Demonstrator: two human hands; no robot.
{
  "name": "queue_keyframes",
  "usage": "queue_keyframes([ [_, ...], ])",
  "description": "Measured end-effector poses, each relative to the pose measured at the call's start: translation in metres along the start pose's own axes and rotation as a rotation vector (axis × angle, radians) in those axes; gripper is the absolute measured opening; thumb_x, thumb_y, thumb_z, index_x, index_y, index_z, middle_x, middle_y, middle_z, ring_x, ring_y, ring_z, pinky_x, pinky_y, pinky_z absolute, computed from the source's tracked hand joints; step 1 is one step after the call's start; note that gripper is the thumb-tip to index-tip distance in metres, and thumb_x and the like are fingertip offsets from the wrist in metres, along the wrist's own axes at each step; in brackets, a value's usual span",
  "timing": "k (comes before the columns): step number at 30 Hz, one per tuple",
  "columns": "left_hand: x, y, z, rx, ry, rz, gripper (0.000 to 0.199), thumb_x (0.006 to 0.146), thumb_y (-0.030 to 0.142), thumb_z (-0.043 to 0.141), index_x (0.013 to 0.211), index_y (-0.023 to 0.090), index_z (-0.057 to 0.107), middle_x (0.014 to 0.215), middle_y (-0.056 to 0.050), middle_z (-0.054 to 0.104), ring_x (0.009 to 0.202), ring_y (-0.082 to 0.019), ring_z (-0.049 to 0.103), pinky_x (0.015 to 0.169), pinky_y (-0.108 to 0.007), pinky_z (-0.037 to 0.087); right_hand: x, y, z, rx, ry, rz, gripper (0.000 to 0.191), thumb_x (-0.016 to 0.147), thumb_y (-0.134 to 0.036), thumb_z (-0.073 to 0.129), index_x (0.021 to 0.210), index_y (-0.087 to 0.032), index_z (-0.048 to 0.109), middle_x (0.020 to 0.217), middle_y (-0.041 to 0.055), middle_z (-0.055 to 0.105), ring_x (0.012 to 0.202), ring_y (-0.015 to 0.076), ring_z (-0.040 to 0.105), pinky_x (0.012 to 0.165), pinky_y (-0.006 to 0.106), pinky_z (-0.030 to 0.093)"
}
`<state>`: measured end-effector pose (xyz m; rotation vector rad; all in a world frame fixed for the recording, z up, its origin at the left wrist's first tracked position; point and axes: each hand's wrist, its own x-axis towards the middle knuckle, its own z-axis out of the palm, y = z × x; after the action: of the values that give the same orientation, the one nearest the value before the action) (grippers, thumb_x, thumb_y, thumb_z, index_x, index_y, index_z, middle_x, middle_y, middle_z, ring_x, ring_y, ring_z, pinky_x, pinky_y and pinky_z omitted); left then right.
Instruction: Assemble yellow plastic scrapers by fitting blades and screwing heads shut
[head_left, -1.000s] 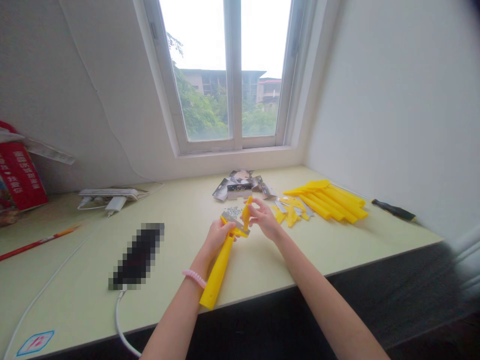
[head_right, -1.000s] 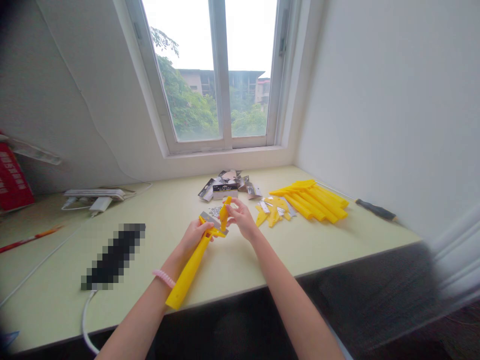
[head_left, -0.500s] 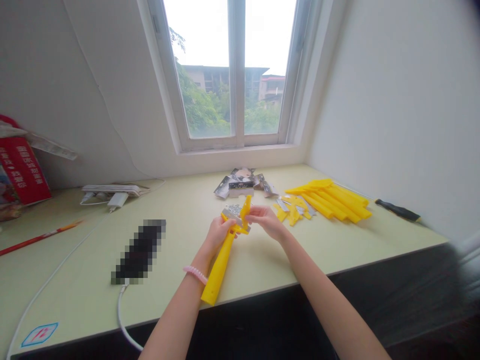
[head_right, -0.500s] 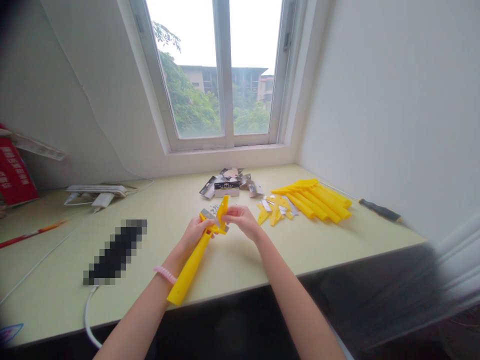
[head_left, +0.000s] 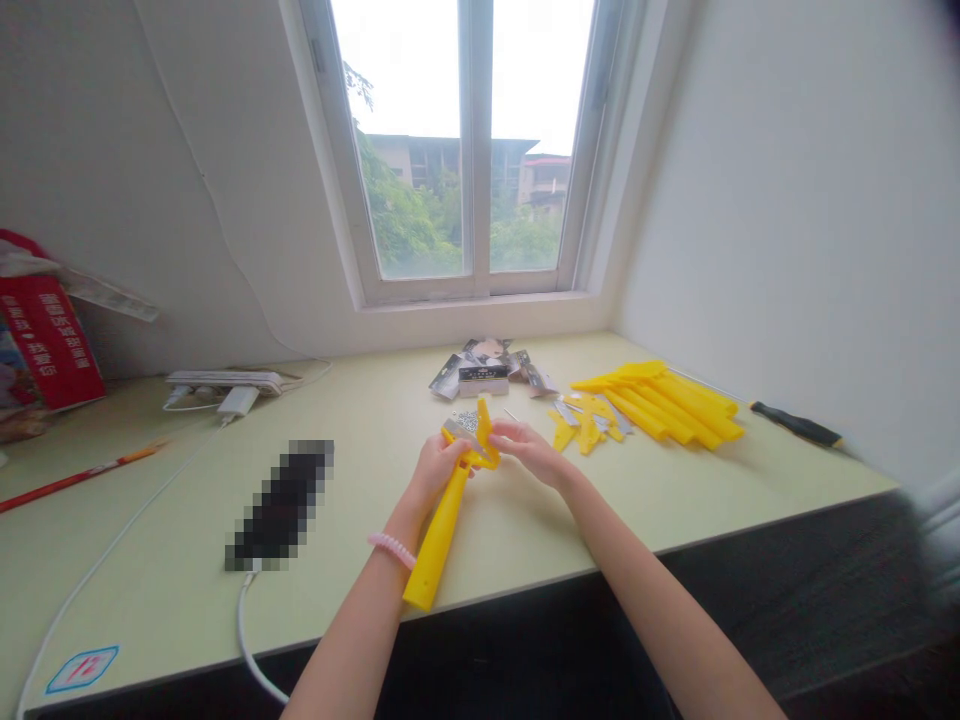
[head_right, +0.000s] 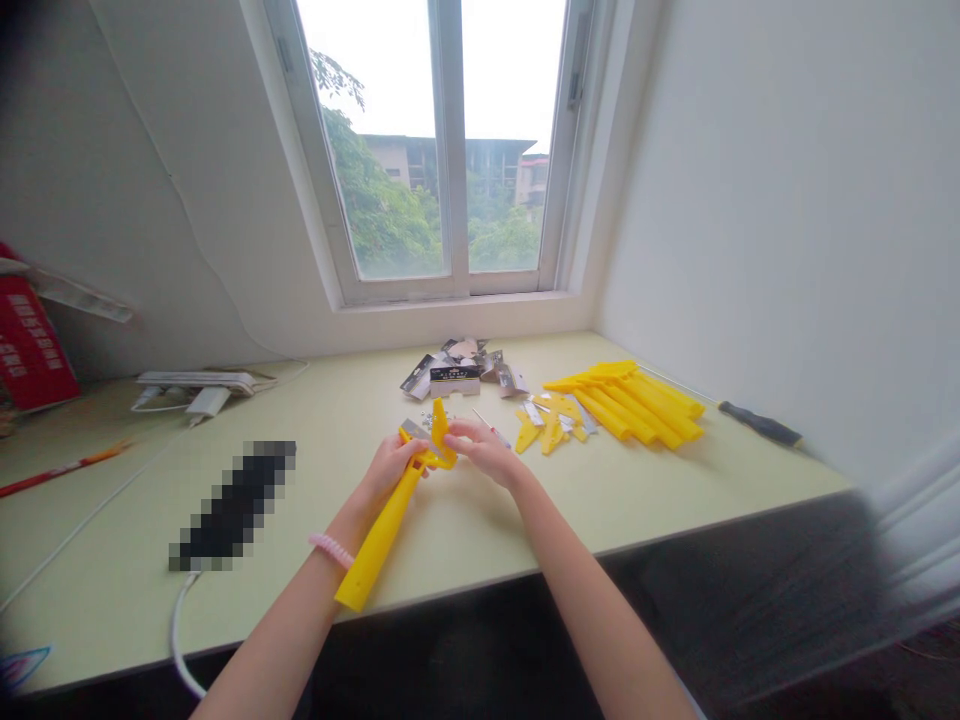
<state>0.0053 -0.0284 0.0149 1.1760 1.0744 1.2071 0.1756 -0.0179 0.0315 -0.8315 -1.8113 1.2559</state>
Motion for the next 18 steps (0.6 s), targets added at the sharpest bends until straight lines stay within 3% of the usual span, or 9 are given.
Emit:
queue_keyframes([
  [5,0.003,-0.006,-0.002,0.003,-0.017,0.039,0.011,0.063,0.019,0.053,0.068,0.011,0.059,0.052,-0.002,0.057,0.043,-0.013,0.055,0.043,-0.024,0.045,-0.002,0.002,0.007,0.190,-0.065,0.154,0.032,0.073,-0.046,0.060,0.090,-0.018,0.062,0.082,0.0032,0.062,0.074,0.0146,0.058,0.062,0.025,0.044],
  [18,-0.001,0.001,0.001,-0.095,-0.044,-0.008,0.018,0.063,0.022,0.053,0.073,0.009,0.060,0.055,-0.005,0.060,0.045,-0.014,0.055,0.043,-0.025,0.043,0.004,0.013,0.012,0.215,-0.007,0.026,0.030,0.070,-0.042,0.064,0.080,-0.014,0.067,0.073,0.0039,0.065,0.068,0.0136,0.056,0.067,0.027,0.041],
])
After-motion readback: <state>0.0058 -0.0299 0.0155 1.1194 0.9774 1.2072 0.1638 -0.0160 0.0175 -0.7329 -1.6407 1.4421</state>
